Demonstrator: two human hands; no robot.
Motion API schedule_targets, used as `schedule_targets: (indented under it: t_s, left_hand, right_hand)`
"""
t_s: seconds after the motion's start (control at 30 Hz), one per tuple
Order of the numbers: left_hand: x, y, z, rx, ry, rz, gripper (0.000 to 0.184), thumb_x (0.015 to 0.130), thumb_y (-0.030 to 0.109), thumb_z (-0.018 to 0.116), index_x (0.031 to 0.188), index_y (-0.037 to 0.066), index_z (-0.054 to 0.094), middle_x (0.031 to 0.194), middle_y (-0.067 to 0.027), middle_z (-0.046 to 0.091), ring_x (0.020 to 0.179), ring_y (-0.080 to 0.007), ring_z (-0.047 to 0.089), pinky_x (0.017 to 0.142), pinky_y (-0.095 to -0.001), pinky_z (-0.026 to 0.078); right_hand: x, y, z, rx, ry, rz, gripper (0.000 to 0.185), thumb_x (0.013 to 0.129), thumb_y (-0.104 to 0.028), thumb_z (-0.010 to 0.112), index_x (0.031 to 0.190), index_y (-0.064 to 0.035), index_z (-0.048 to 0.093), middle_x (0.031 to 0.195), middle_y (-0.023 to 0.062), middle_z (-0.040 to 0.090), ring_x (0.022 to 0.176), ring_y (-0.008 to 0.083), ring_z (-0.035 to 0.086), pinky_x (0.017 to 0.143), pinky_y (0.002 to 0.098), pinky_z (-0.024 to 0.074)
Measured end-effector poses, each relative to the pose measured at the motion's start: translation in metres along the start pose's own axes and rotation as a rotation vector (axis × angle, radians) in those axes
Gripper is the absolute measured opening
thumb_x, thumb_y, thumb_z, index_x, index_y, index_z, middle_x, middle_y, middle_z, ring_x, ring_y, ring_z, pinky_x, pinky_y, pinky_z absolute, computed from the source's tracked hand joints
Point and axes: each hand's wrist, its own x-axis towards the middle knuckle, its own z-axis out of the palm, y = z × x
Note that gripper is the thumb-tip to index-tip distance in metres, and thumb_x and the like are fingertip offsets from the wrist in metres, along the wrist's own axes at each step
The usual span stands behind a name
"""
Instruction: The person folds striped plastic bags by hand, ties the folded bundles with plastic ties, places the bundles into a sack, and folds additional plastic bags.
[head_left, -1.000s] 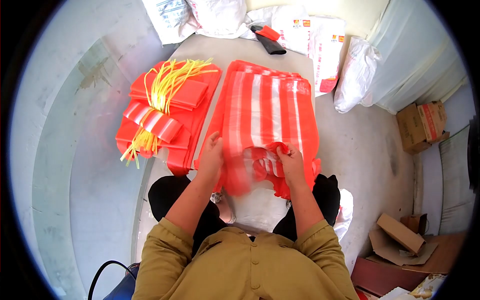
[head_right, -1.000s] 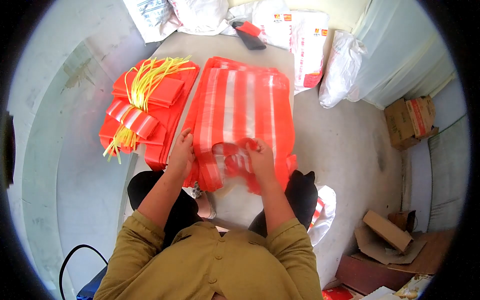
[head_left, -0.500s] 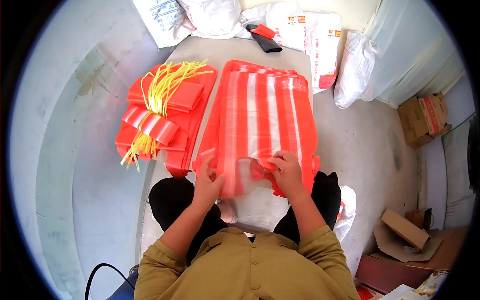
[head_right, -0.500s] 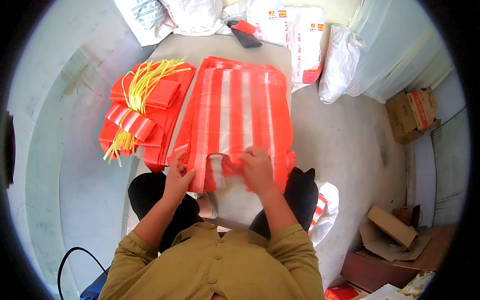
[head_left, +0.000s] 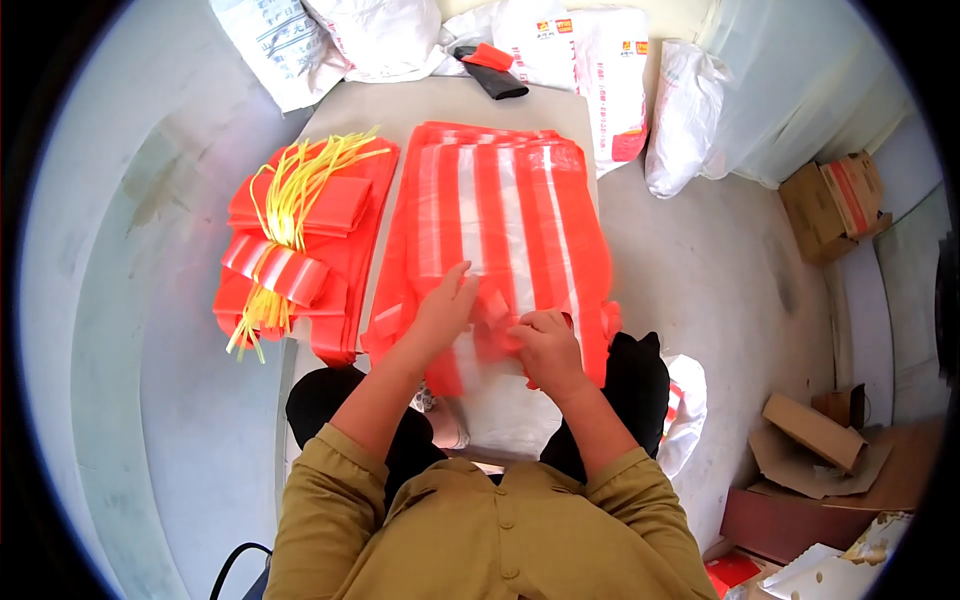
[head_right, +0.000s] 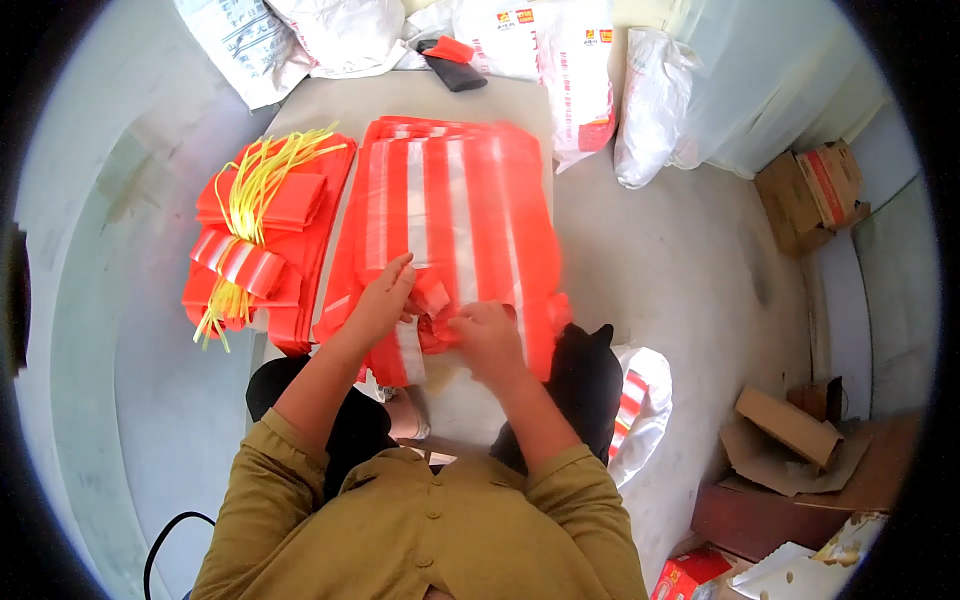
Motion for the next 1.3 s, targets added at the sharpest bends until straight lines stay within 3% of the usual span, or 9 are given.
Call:
schedule_targets:
  t_s: [0.13,0.33,0.43,0.63,0.73,0.83,1.03,1.23,1.3]
  left_hand:
    - [0.003,-0.008,0.001,-0.053,-0.041,-0.016,0.049,0.112,0.029,0.047,0.154,0.005,0.045,0.107,-0.0107,0.068,0.082,-0.0138,0.068,0.071,-0.0307,0.055]
    - [0.007,-0.021,0.005,-0.008,-0.040,0.160,0.040,0.106,0.008,0.052,0.146,0.004,0.051,0.116,-0.0124,0.070,0.091,-0.0161,0.069,0.082,-0.0309,0.056]
    - [0.010,-0.018,0.009,0.341,-0.055,0.314,0.044,0.101,-0.002,0.054,0.144,0.004,0.052,0.125,-0.0130,0.070,0.100,-0.0204,0.069,0.088,-0.0342,0.056]
    - [0.000,0.019,0.031,0.093,-0.124,0.253,0.044,0.098,-0.001,0.057,0.141,0.005,0.056,0.130,-0.0125,0.070,0.112,-0.0292,0.066,0.099,-0.0387,0.053]
    - [0.012,0.010,0.035,0.614,0.030,0.523,0.045,0.095,0.000,0.060,0.140,0.005,0.059,0.130,-0.0139,0.070,0.118,-0.0337,0.063,0.103,-0.0421,0.051]
    - [0.021,0.002,0.034,0.754,-0.030,0.577,0.047,0.093,0.000,0.062,0.139,0.005,0.060,0.129,-0.0163,0.069,0.122,-0.0368,0.059,0.105,-0.0445,0.050]
    - [0.013,0.014,0.021,0.536,-0.144,0.366,0.049,0.090,-0.004,0.057,0.138,0.002,0.061,0.129,-0.0222,0.068,0.123,-0.0395,0.061,0.104,-0.0445,0.051]
    - [-0.007,-0.006,0.005,0.288,-0.288,0.410,0.053,0.086,-0.008,0.054,0.138,-0.001,0.059,0.139,-0.0235,0.064,0.133,-0.0379,0.059,0.109,-0.0409,0.050]
    - [-0.007,-0.012,0.007,0.462,-0.236,0.601,0.050,0.086,-0.008,0.058,0.135,-0.002,0.061,0.141,-0.0225,0.063,0.134,-0.0375,0.059,0.109,-0.0405,0.050]
  right_hand:
    - [0.003,-0.004,0.000,0.001,0.059,-0.007,0.033,0.067,0.006,0.073,0.096,-0.0101,0.076,0.101,0.0022,0.068,0.098,0.0272,0.063,0.077,0.0379,0.0566]
    - [0.006,-0.007,-0.003,0.001,0.040,-0.007,0.033,0.069,0.007,0.071,0.097,-0.0094,0.076,0.102,0.0031,0.068,0.097,0.0278,0.063,0.077,0.0379,0.0563]
    - [0.008,-0.009,-0.007,-0.003,0.027,-0.008,0.035,0.069,0.007,0.071,0.099,-0.0093,0.076,0.103,0.0032,0.068,0.097,0.0276,0.063,0.077,0.0379,0.0565]
    - [0.008,-0.009,-0.007,0.015,0.004,0.040,0.037,0.069,0.007,0.071,0.101,-0.0092,0.076,0.102,0.0032,0.068,0.096,0.0280,0.063,0.078,0.0390,0.0568]
    - [0.007,-0.003,-0.001,0.015,-0.015,0.023,0.030,0.073,-0.005,0.074,0.102,-0.0090,0.075,0.107,0.0056,0.069,0.100,0.0303,0.063,0.082,0.0413,0.0559]
    - [0.011,-0.005,-0.010,0.033,-0.020,0.017,0.029,0.074,-0.004,0.072,0.102,-0.0094,0.076,0.107,0.0056,0.069,0.100,0.0303,0.063,0.082,0.0414,0.0555]
    - [0.028,-0.015,-0.021,0.075,-0.024,0.060,0.026,0.078,-0.001,0.067,0.101,-0.0085,0.075,0.100,0.0072,0.070,0.098,0.0306,0.064,0.082,0.0426,0.0549]
    - [0.041,-0.020,-0.026,0.152,0.013,0.067,0.023,0.080,-0.003,0.068,0.101,-0.0089,0.076,0.098,0.0096,0.070,0.094,0.0334,0.065,0.080,0.0440,0.0549]
    - [0.043,-0.020,-0.020,0.169,0.029,0.063,0.022,0.080,-0.004,0.069,0.101,-0.0091,0.075,0.098,0.0096,0.070,0.094,0.0329,0.065,0.080,0.0437,0.0547]
